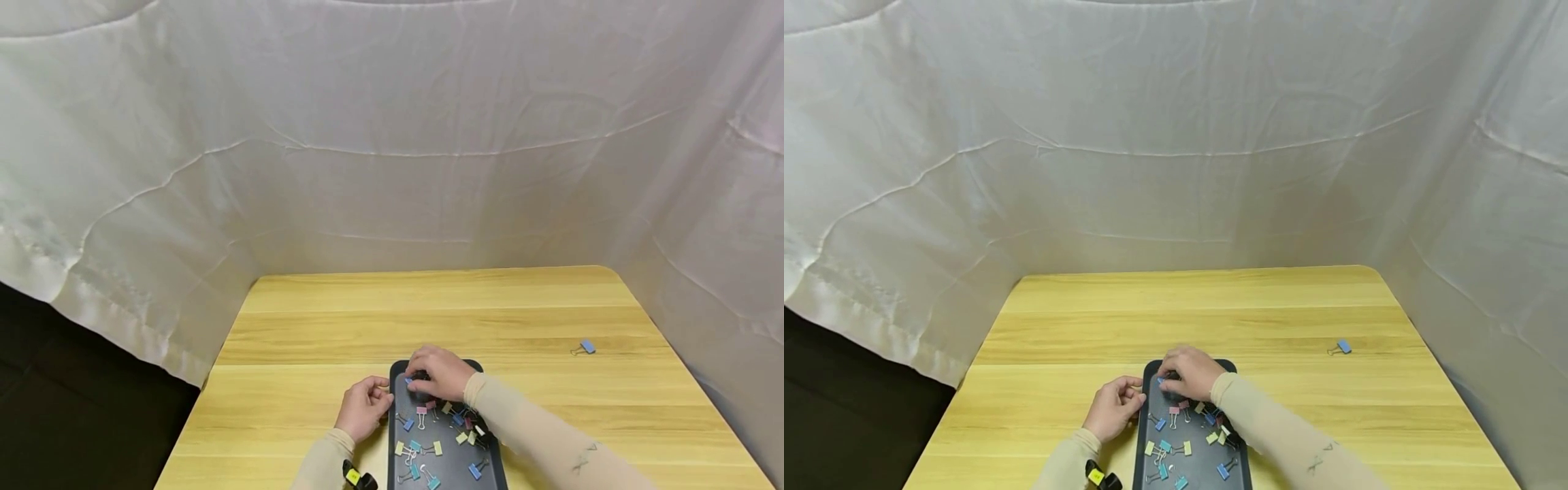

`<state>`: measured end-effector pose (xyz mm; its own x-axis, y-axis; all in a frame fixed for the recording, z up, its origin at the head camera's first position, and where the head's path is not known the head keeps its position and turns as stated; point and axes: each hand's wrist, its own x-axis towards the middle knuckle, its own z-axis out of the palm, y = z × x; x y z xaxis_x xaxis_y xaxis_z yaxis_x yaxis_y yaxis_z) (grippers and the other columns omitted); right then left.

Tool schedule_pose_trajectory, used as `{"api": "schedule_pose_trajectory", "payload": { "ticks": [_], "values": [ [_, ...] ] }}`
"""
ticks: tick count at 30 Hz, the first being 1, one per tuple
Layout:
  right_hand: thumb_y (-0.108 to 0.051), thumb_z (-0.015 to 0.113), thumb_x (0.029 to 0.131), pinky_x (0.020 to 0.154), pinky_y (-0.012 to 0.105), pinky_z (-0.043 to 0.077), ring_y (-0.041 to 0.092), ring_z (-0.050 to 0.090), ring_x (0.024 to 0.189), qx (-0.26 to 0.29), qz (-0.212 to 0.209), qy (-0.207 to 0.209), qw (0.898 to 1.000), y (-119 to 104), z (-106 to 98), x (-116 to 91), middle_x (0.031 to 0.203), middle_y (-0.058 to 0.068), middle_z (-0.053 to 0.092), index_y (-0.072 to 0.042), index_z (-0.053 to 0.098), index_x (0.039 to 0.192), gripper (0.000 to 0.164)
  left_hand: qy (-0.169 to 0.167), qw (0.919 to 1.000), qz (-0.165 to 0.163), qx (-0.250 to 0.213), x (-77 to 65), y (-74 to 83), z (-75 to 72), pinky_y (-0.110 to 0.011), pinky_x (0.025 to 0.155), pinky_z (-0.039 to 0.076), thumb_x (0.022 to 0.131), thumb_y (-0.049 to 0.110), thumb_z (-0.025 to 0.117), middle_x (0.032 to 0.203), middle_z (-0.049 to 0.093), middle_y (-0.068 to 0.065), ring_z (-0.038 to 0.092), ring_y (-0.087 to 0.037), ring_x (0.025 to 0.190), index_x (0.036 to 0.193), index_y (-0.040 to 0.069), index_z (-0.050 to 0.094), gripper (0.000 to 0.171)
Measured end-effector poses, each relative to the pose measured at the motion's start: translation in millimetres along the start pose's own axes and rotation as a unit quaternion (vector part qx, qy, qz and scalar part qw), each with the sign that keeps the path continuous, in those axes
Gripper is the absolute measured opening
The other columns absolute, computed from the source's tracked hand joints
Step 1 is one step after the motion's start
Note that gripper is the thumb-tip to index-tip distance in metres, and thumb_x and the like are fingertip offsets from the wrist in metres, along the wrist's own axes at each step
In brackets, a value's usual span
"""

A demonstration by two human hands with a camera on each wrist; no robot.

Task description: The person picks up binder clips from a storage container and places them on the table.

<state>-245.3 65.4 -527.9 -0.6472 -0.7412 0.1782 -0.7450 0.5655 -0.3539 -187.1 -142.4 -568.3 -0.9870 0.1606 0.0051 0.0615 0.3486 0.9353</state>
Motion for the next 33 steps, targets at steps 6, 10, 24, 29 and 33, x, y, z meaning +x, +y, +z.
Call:
{"api": "schedule_pose_trajectory", "payload": {
  "ticks": [6,10,24,29,33],
  "values": [
    [-0.032,0.066,0.083,0.083,0.03,0.047,0.007,0.057,0.093,0.013,0.048,0.029,0.998,12.1,-17.0,-6.7,0.096,-0.011,0.063,-0.021,0.069,0.097,0.018,0.007,1.0,-0.002,0.006,-0.4,-0.2,1.3,-0.026,0.048,0.049,0.083,0.007,0.065,0.074,0.06,-0.002,0.057,-0.01,0.057,0.105,-0.003,0.059,0.025],
    [-0.033,0.066,0.083,0.079,0.03,0.048,0.006,0.059,0.087,0.04,0.081,0.049,0.995,21.2,-25.6,-13.3,0.092,-0.014,0.063,-0.021,0.069,0.096,0.018,0.01,0.9999,-0.002,0.008,-0.9,-0.5,2.2,-0.026,0.048,0.049,0.083,0.007,0.065,0.073,0.06,-0.001,0.056,-0.01,0.056,0.105,-0.004,0.06,0.025],
    [-0.031,0.066,0.084,0.077,0.038,0.049,0.01,0.059,0.087,0.037,0.199,0.109,0.973,75.8,-61.0,-73.2,0.094,-0.011,0.064,-0.019,0.069,0.1,0.02,0.012,0.9999,0.006,0.01,-0.6,-2.5,3.9,-0.026,0.047,0.049,0.082,0.007,0.065,0.073,0.06,-0.002,0.056,-0.011,0.057,0.104,-0.004,0.06,0.025],
    [-0.034,0.064,0.085,0.077,0.041,0.049,0.014,0.059,0.089,0.035,0.25,0.108,0.961,100.8,-65.9,-121.3,0.095,-0.008,0.064,-0.019,0.068,0.102,0.023,0.009,0.9999,-0.008,0.012,-2.4,-0.4,4.9,-0.027,0.047,0.049,0.083,0.007,0.064,0.074,0.059,-0.001,0.056,-0.012,0.057,0.105,-0.003,0.06,0.024],
    [-0.035,0.062,0.086,0.08,0.045,0.046,0.017,0.059,0.09,0.04,0.287,0.096,0.952,117.0,-67.4,-164.7,0.095,-0.008,0.063,-0.017,0.067,0.104,0.026,0.007,0.9998,-0.016,0.011,-4.4,0.6,4.2,-0.028,0.046,0.049,0.084,0.007,0.064,0.074,0.059,-0.001,0.056,-0.012,0.058,0.106,-0.002,0.06,0.024]
  ]
}}
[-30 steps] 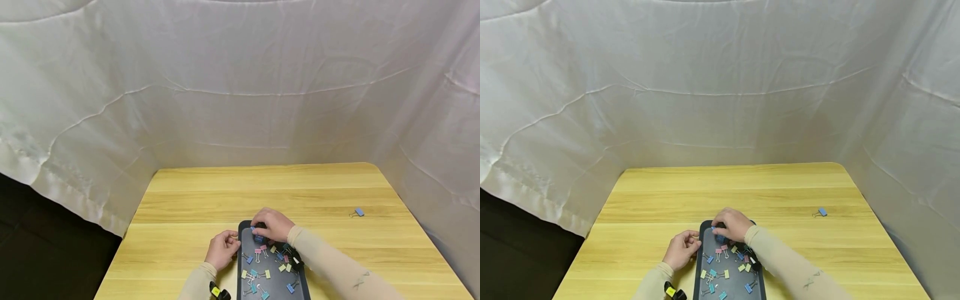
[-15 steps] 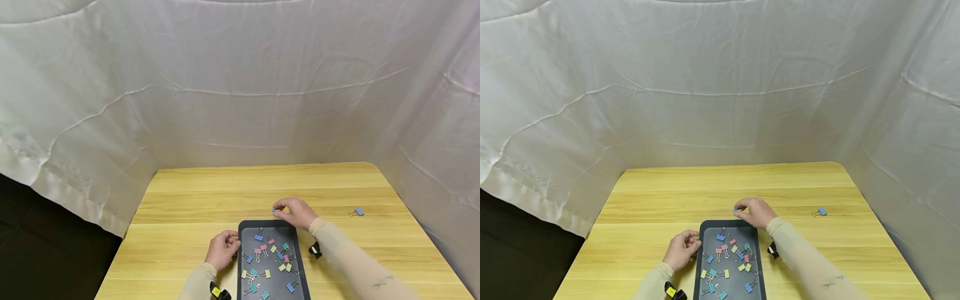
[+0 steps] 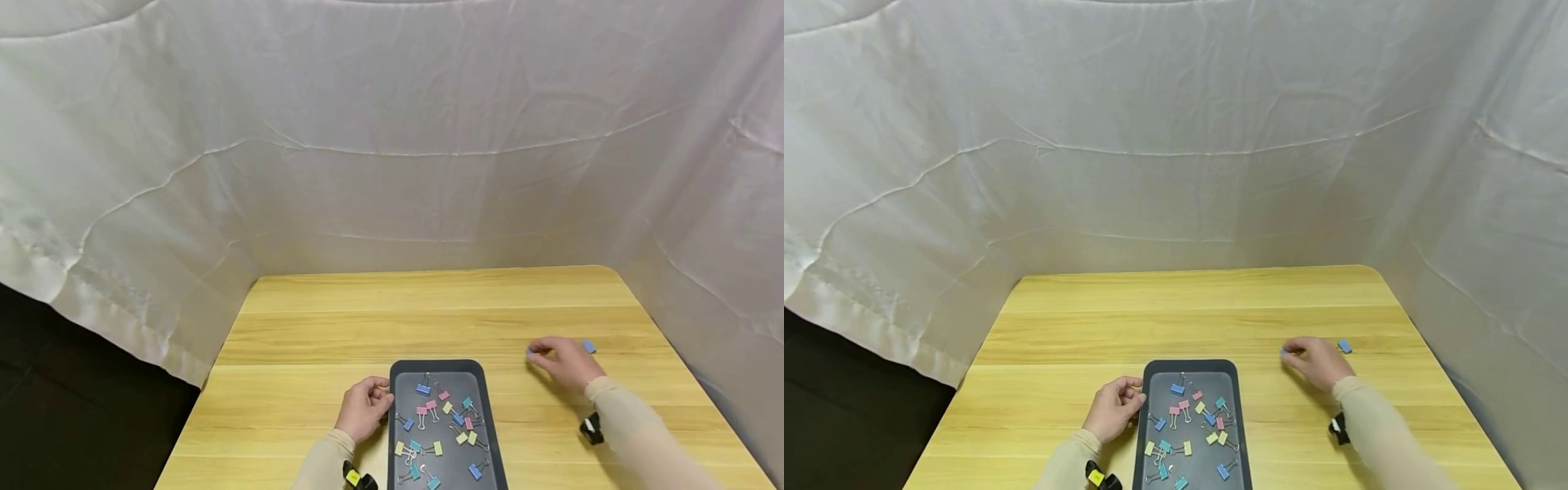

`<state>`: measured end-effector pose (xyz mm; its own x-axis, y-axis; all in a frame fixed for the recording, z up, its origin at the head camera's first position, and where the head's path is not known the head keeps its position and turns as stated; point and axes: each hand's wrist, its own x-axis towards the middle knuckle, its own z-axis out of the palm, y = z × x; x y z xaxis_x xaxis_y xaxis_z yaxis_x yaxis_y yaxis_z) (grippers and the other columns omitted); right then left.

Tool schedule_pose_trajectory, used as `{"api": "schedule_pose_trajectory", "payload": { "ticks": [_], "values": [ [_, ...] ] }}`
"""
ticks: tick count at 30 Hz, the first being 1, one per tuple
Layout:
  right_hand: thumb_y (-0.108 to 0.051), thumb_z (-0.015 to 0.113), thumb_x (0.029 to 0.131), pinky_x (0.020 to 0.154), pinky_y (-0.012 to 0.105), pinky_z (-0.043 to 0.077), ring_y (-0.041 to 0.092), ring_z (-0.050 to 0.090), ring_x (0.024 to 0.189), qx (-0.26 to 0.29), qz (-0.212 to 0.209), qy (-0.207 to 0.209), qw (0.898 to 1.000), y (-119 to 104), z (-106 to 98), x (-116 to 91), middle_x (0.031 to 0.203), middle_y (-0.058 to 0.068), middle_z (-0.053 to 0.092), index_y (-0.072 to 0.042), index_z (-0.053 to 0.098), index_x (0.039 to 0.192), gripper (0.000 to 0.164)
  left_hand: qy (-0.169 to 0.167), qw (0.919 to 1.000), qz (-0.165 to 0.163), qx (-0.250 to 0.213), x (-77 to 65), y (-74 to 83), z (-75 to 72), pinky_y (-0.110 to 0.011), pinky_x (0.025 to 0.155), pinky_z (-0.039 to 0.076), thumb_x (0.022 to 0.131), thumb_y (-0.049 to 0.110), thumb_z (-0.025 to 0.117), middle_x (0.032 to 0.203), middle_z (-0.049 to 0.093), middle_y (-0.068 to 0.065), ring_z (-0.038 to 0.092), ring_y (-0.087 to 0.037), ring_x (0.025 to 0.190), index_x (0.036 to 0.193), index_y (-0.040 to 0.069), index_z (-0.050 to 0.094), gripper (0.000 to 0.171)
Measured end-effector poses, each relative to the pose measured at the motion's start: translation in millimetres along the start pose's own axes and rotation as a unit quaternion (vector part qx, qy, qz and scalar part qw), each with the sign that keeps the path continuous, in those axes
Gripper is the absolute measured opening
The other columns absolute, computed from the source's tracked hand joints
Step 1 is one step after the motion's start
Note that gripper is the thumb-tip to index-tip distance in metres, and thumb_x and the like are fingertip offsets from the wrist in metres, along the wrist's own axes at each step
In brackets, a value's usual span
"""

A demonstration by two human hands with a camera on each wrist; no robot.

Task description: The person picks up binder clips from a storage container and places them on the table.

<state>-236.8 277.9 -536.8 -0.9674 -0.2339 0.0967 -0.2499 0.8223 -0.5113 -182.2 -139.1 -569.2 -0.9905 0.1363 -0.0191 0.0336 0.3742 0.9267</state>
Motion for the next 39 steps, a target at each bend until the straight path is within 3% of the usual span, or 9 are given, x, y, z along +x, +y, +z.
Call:
{"api": "schedule_pose_trajectory", "payload": {
  "ticks": [5,12,22,29,35,39],
  "values": [
    [-0.036,0.065,0.084,0.086,0.048,0.042,0.021,0.062,0.087,-0.028,0.016,0.008,0.999,34.7,-11.1,-23.4,0.09,-0.007,0.065,-0.015,0.068,0.099,0.026,0.001,1.0,0.004,-0.001,-1.2,-0.6,-3.2,-0.027,0.046,0.049,0.083,0.007,0.064,0.074,0.059,-0.001,0.056,-0.011,0.057,0.105,-0.002,0.059,0.024],
    [-0.032,0.069,0.081,0.075,0.044,0.049,0.02,0.062,0.084,-0.06,0.019,0.008,0.998,52.0,-17.4,-33.5,0.088,-0.007,0.065,-0.016,0.069,0.097,0.022,0.006,1.0,0.004,0.005,-2.4,1.1,-5.9,-0.028,0.045,0.049,0.083,0.007,0.064,0.074,0.059,-0.002,0.055,-0.012,0.057,0.105,-0.001,0.06,0.023],
    [-0.023,0.072,0.079,0.073,0.044,0.049,0.019,0.062,0.081,-0.061,0.023,0.01,0.998,54.6,-15.7,-34.2,0.089,-0.003,0.066,-0.015,0.069,0.094,0.018,0.009,0.9998,0.016,0.009,0.6,2.2,-3.7,-0.026,0.045,0.048,0.083,0.007,0.065,0.074,0.059,-0.002,0.054,-0.01,0.056,0.104,-0.003,0.06,0.023],
    [-0.027,0.07,0.08,0.073,0.045,0.049,0.021,0.062,0.082,-0.057,0.024,0.014,0.998,54.3,-18.7,-33.1,0.089,-0.002,0.066,-0.013,0.069,0.097,0.022,0.009,0.9999,0.013,0.006,0.7,3.3,-2.7,-0.025,0.046,0.048,0.084,0.008,0.065,0.074,0.059,-0.002,0.054,-0.01,0.056,0.104,-0.002,0.06,0.022],
    [-0.034,0.066,0.084,0.077,0.052,0.046,0.034,0.059,0.094,-0.039,0.027,0.017,0.999,37.7,-26.4,-30.0,0.1,0.007,0.065,-0.01,0.067,0.104,0.031,0.011,0.9998,0.011,0.013,0.1,4.5,-2.4,-0.025,0.047,0.048,0.084,0.008,0.064,0.074,0.059,-0.001,0.054,-0.01,0.057,0.104,-0.001,0.061,0.022],
    [-0.032,0.066,0.084,0.076,0.05,0.047,0.03,0.058,0.095,-0.036,0.001,0.019,0.999,17.5,-25.7,-19.1,0.103,0.007,0.064,-0.011,0.067,0.106,0.03,0.012,0.9998,0.012,0.01,0.4,4.2,-2.4,-0.025,0.047,0.048,0.084,0.008,0.065,0.074,0.059,-0.001,0.054,-0.01,0.057,0.103,-0.001,0.061,0.022]
  ]
}}
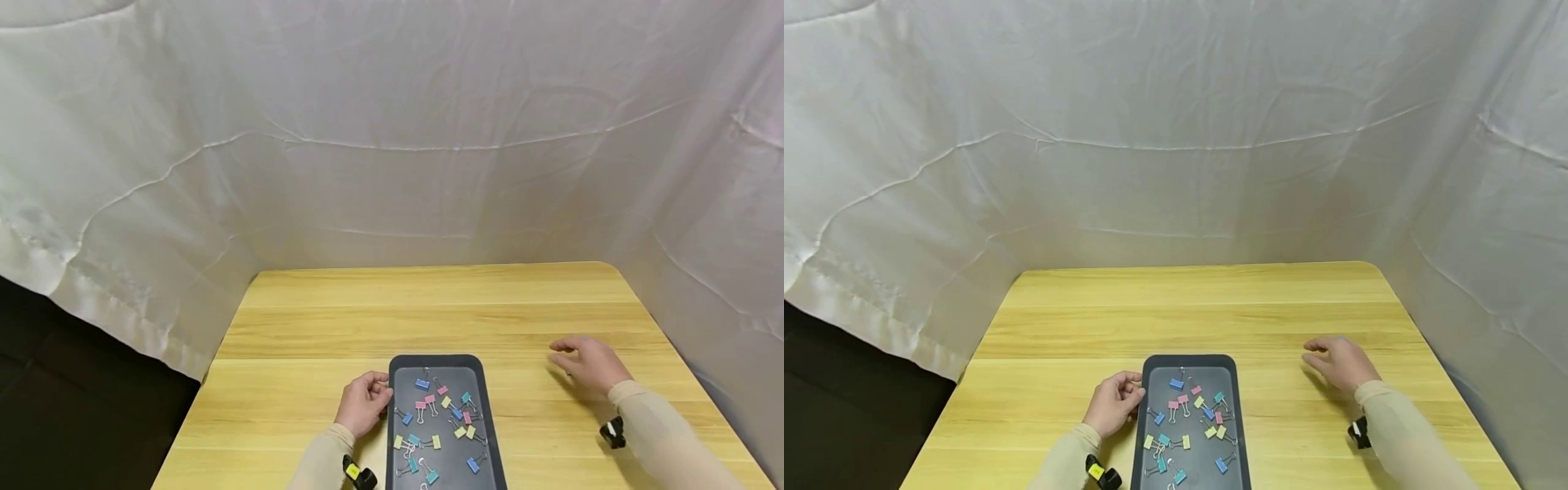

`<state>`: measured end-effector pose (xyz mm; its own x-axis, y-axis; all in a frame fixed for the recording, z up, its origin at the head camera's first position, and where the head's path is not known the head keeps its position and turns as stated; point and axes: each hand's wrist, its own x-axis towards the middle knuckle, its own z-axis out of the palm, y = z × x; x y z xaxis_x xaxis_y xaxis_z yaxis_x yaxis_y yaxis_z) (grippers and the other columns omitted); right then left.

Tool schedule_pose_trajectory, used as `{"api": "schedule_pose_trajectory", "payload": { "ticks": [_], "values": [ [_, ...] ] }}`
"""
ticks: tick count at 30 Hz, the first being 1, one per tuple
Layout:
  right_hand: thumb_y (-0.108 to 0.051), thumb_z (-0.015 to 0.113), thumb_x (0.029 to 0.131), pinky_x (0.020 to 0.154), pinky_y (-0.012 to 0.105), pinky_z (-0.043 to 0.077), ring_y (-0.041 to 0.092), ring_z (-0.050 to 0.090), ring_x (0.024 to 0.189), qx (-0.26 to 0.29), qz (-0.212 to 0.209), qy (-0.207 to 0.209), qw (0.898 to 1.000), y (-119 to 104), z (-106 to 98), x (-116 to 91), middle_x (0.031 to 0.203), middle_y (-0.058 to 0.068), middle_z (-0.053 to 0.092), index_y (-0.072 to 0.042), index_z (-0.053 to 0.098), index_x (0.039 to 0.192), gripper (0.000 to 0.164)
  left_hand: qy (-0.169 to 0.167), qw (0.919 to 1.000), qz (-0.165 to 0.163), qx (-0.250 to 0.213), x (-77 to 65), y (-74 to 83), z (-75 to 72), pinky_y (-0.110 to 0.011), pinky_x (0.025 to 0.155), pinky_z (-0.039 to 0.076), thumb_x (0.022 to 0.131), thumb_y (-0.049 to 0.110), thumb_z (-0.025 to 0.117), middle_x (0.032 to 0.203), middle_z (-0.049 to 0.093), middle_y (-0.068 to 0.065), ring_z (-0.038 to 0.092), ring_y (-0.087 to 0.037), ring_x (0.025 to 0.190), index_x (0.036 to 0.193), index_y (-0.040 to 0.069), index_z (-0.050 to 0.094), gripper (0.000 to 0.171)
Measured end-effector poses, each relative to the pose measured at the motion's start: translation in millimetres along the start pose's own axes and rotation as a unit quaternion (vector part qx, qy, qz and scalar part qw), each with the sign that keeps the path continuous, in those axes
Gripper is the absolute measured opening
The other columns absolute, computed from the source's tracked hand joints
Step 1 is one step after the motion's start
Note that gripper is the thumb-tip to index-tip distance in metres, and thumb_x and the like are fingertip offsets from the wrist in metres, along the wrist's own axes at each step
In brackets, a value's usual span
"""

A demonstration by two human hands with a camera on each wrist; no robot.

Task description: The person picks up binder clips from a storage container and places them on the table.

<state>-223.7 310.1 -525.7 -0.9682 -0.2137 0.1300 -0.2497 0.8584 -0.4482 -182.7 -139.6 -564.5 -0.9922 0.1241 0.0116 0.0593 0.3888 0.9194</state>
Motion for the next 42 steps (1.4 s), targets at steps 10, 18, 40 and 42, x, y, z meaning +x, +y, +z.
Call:
{"api": "schedule_pose_trajectory", "payload": {
  "ticks": [10,18,40,42],
  "values": [
    [-0.03,0.07,0.081,0.075,0.042,0.048,0.018,0.058,0.09,-0.034,-0.107,0.022,0.993,-62.1,8.9,40.0,0.099,-0.003,0.065,-0.015,0.068,0.103,0.026,0.002,1.0,-0.005,-0.003,-2.1,1.8,-0.6,-0.025,0.048,0.048,0.084,0.008,0.064,0.074,0.059,-0.001,0.054,-0.011,0.057,0.104,-0.001,0.061,0.022],
    [-0.028,0.072,0.079,0.083,0.04,0.047,0.018,0.059,0.095,-0.039,-0.179,-0.022,0.983,-118.3,16.1,66.5,0.102,-0.003,0.064,-0.015,0.068,0.105,0.029,0.0,0.9999,-0.016,-0.006,-1.1,1.3,1.6,-0.027,0.048,0.049,0.084,0.008,0.064,0.074,0.059,-0.001,0.055,-0.012,0.057,0.104,0.0,0.061,0.021],
    [-0.03,0.075,0.075,0.073,0.022,0.047,0.002,0.056,0.081,-0.083,-0.33,-0.198,0.919,-205.8,97.4,69.8,0.091,-0.011,0.063,-0.018,0.07,0.098,0.027,-0.004,0.9998,-0.003,-0.018,-1.6,0.9,2.2,-0.025,0.048,0.048,0.084,0.008,0.065,0.074,0.06,-0.002,0.055,-0.01,0.057,0.104,-0.001,0.061,0.022],
    [-0.032,0.075,0.075,0.069,0.02,0.046,0.0,0.053,0.076,-0.088,-0.335,-0.213,0.914,-206.4,103.6,67.0,0.086,-0.013,0.062,-0.02,0.071,0.095,0.024,-0.003,0.9999,-0.001,-0.015,-1.7,0.6,2.6,-0.025,0.048,0.048,0.084,0.008,0.065,0.074,0.059,-0.002,0.055,-0.01,0.056,0.104,-0.002,0.061,0.022]
  ]
}}
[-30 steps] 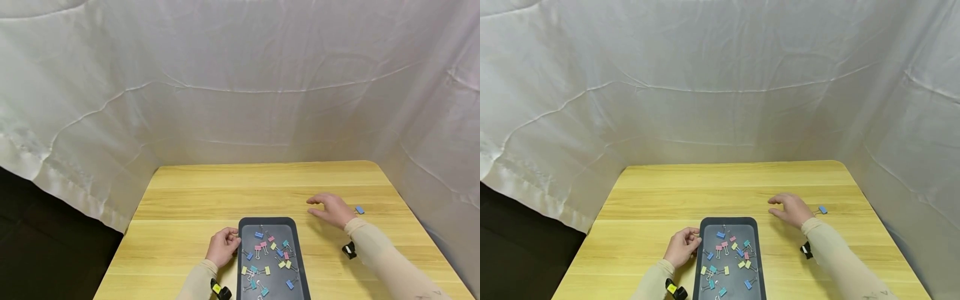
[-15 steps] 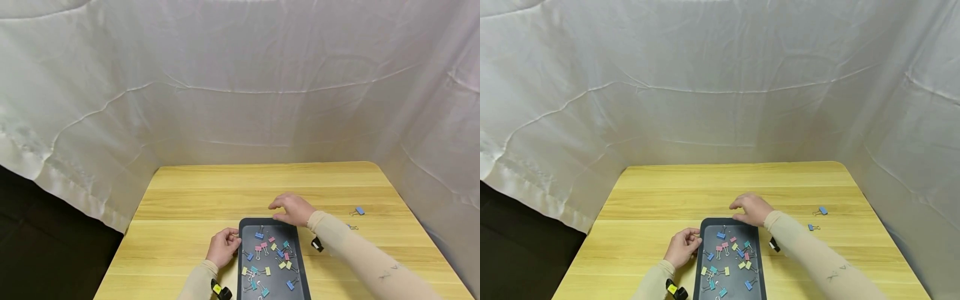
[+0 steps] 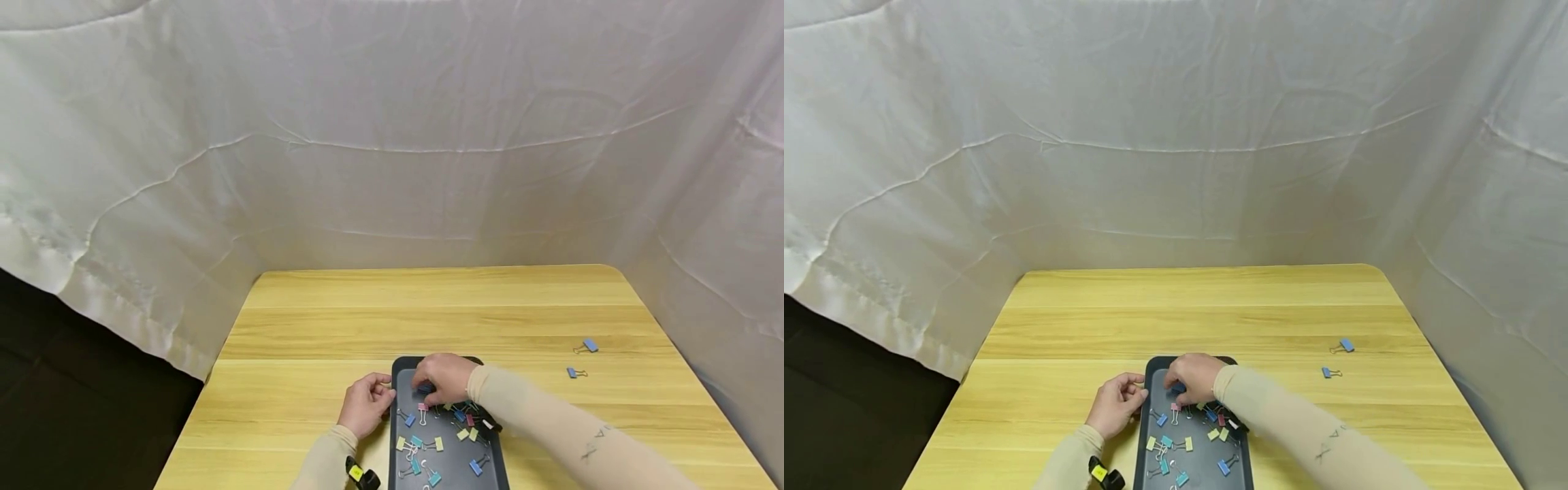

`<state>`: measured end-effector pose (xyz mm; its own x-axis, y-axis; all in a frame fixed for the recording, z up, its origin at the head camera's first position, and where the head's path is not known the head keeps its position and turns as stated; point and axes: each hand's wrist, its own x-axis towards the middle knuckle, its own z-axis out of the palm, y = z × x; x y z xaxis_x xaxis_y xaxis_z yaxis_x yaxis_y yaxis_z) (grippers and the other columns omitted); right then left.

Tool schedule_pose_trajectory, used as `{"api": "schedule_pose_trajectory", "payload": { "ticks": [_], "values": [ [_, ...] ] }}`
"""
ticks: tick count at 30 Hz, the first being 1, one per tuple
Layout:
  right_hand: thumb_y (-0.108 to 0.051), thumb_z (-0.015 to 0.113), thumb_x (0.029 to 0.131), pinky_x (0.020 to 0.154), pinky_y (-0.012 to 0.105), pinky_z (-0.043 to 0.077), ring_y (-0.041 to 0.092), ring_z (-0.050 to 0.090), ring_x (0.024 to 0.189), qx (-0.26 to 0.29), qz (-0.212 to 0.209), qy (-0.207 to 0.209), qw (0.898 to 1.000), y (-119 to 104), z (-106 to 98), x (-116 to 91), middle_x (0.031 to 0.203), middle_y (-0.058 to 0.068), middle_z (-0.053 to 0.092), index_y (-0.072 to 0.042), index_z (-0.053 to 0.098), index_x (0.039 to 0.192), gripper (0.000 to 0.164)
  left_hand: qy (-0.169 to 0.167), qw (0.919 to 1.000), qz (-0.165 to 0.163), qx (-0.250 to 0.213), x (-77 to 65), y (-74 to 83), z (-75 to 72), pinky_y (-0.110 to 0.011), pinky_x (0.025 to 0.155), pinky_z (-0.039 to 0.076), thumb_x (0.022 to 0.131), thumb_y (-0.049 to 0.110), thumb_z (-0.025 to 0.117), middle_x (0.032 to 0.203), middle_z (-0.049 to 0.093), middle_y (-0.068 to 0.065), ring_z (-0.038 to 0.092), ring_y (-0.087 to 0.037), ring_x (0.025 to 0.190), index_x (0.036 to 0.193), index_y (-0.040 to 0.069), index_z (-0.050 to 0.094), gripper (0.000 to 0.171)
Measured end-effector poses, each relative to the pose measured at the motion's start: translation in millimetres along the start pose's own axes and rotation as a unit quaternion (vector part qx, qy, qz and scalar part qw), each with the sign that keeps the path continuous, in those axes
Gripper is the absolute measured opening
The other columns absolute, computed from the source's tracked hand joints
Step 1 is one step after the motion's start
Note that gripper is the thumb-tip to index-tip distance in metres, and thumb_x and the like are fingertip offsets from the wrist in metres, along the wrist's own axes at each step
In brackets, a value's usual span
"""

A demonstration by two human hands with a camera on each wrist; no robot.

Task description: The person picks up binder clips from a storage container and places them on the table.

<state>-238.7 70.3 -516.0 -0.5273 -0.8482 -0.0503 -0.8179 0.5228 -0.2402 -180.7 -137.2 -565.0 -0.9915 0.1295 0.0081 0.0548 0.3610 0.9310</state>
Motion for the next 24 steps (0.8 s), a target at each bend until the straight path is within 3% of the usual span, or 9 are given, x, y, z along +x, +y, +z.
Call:
{"api": "schedule_pose_trajectory", "payload": {
  "ticks": [7,13,24],
  "values": [
    [-0.024,0.079,0.068,0.064,0.015,0.043,-0.003,0.049,0.071,-0.026,-0.028,-0.021,0.999,-2.3,14.8,0.5,0.075,-0.019,0.057,-0.026,0.07,0.086,0.02,-0.001,1.0,0.008,0.005,1.4,-0.8,0.8,-0.024,0.048,0.048,0.084,0.007,0.065,0.073,0.059,-0.001,0.055,-0.009,0.056,0.103,-0.003,0.061,0.022],
    [-0.02,0.076,0.072,0.061,0.01,0.041,-0.008,0.047,0.067,-0.016,-0.047,-0.019,0.999,-6.1,18.8,0.7,0.07,-0.023,0.057,-0.027,0.07,0.079,0.012,-0.002,1.0,0.005,0.0,1.4,-0.9,1.3,-0.025,0.048,0.048,0.084,0.007,0.065,0.073,0.06,-0.001,0.055,-0.01,0.056,0.103,-0.003,0.06,0.023],
    [-0.02,0.071,0.076,0.056,0.012,0.041,-0.008,0.045,0.057,-0.018,-0.035,-0.025,0.999,-12.5,12.0,3.0,0.064,-0.02,0.055,-0.025,0.069,0.073,0.006,-0.001,1.0,0.006,0.002,2.1,0.3,0.2,-0.025,0.048,0.048,0.083,0.007,0.065,0.073,0.059,-0.002,0.055,-0.011,0.056,0.103,-0.003,0.061,0.022]
  ]
}}
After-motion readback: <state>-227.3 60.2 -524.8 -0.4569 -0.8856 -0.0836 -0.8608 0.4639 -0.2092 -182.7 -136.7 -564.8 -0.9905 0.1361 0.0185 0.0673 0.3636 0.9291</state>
